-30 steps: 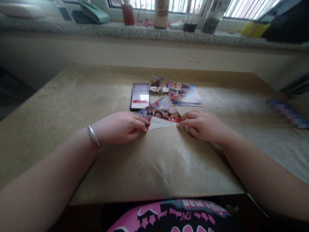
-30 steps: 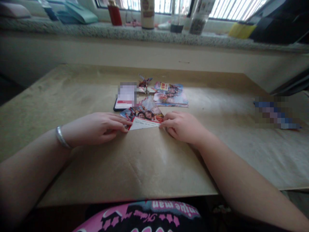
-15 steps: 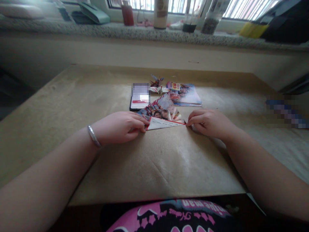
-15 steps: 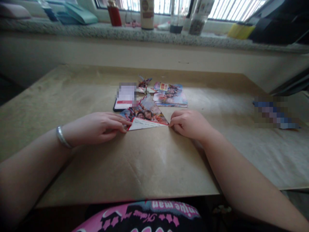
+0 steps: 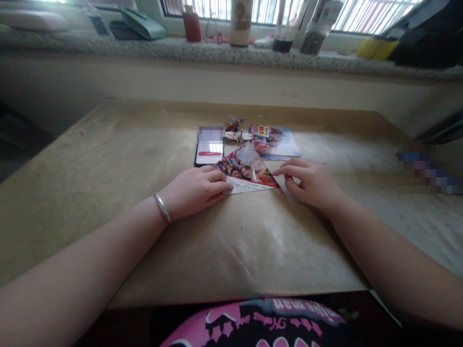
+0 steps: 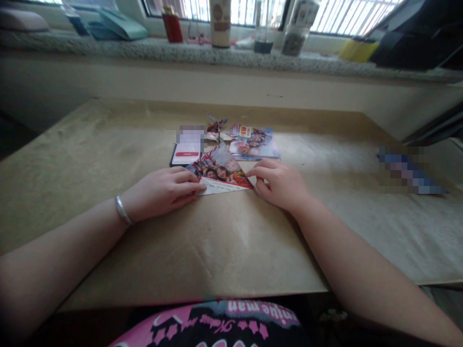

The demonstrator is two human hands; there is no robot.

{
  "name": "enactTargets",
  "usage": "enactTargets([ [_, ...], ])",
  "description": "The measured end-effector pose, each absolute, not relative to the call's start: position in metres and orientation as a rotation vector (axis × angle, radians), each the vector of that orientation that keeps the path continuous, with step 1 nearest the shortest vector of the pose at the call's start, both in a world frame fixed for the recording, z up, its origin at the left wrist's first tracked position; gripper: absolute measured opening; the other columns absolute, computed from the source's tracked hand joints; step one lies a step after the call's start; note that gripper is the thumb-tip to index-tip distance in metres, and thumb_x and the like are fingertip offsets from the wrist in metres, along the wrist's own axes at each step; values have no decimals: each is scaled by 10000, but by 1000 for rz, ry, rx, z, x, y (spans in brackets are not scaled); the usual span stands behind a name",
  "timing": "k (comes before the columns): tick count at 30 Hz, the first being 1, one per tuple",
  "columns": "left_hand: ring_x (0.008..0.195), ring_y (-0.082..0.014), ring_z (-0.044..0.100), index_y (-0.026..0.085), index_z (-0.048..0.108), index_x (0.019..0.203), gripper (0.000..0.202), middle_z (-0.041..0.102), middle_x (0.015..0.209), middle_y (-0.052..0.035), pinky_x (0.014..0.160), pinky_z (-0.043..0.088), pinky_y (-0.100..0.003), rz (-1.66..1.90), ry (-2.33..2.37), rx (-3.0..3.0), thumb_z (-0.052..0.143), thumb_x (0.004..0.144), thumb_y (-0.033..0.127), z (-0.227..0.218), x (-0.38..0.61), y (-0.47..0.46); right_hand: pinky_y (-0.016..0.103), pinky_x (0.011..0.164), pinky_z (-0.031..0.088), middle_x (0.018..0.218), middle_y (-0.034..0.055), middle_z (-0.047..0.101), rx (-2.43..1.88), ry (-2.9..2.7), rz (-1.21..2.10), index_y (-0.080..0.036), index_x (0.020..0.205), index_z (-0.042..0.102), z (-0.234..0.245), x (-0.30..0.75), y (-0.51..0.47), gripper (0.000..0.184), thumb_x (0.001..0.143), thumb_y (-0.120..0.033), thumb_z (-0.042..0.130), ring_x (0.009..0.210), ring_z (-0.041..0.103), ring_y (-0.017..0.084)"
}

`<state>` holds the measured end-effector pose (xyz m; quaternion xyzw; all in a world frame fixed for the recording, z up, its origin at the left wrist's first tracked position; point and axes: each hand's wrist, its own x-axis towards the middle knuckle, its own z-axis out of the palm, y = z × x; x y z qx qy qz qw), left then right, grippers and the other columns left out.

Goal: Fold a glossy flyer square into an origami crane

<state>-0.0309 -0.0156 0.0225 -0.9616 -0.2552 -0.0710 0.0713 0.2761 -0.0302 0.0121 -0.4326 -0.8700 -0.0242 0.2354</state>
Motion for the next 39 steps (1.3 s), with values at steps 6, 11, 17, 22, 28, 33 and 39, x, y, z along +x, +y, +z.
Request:
enactTargets([
  [6,955,-185,614,161,637,1054,279,668,1013,-93,831,526,-290,-70,-552,-2906,383,942,135,30,-30,-14,423,917,490,1123,96,644,-1122,-2313,-15,-234,1134,656,14,271,-31,369,818,-135,496,1038,602,243],
  [11,933,-154,629,161,641,937,277,680,1011,-81,820,533,-254,-142,-546,-2932,365,955,149,28,-27,-15,441,963,469,1186,91,620,-1082,-2269,-4,-249,1149,645,16,270,-32,376,825,-136,494,1096,583,241],
  [17,997,-169,629,159,638,894,239,693,1013,-67,851,536,-268,-321,-437,-2922,407,956,166,24,-24,-15,460,989,459,1265,101,603,-1037,-2245,58,-233,1064,675,15,268,-31,295,837,-151,506,1150,573,249],
  [22,1058,-181,620,152,634,921,207,688,1073,-56,865,540,-275,-451,-382,-2843,429,954,158,20,-24,-11,438,953,483,1184,97,668,-1045,-2246,103,-223,973,689,12,263,-31,202,839,-198,540,1075,626,235],
  [28,1039,-163,623,184,657,935,232,685,1094,-34,801,528,-251,-398,-430,-2768,427,963,193,20,-27,-9,351,859,498,986,76,708,-1127,-2241,188,-203,847,691,7,264,-28,153,802,-164,550,916,648,201],
  [33,963,-174,635,228,668,951,197,685,1101,3,706,504,-263,-356,-505,-2711,471,945,218,22,-28,-9,273,630,447,784,39,646,-1288,-2244,318,-187,846,681,7,264,-29,135,786,-206,561,665,556,144],
  [39,929,-171,640,243,678,962,204,695,1066,-2,731,495,-285,-448,-561,-2717,480,941,284,20,-27,-10,235,518,353,624,-21,554,-1405,-2165,656,-178,789,619,7,260,-33,81,756,-228,564,531,454,96],
])
